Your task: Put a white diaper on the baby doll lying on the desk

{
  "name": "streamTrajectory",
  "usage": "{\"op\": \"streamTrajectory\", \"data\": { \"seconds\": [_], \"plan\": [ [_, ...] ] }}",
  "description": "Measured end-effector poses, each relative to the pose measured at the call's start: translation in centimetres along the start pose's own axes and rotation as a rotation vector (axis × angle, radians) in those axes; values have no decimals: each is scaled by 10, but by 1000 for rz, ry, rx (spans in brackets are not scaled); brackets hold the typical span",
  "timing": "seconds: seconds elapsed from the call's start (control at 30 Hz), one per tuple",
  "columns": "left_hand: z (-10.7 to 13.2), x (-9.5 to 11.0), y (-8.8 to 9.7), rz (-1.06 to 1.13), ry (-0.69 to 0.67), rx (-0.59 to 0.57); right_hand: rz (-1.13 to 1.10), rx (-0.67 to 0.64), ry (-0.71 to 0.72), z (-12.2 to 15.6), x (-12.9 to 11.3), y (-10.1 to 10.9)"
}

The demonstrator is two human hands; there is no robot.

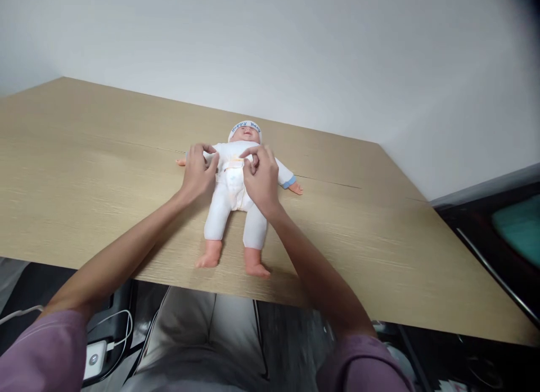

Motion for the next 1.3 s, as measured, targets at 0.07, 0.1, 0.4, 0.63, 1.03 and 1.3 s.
{"op": "streamTrajectory", "data": {
  "seconds": [0.07,0.1,0.4,0.63,1.03,1.3],
  "plan": [
    [12,37,15,-20,-107,-4,-40,-20,28,24,-10,18],
    [20,54,21,-10,-139,-52,-68,-58,38,38,-13,27],
    [83,76,26,-117,-113,-619,193,-407,-67,112,12,57],
    [67,51,11,-208,-117,-569,398,-291,-169,94,23,34],
    [66,46,12,42,-216,-496,250,-271,-68,105,28,35],
    [68,35,9,110,-51,-461,119,-231,-288,100,35,32]
  ]
}}
Point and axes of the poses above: each hand's wrist, its own z-axis away from the middle knuckle, its own y-axis out of the back of the hand, x = y × z, the point moved 2 cm from there along -z, towards the middle knuckle, and after that the axes turned 12 degrees about -y, right-handed, at the moved point
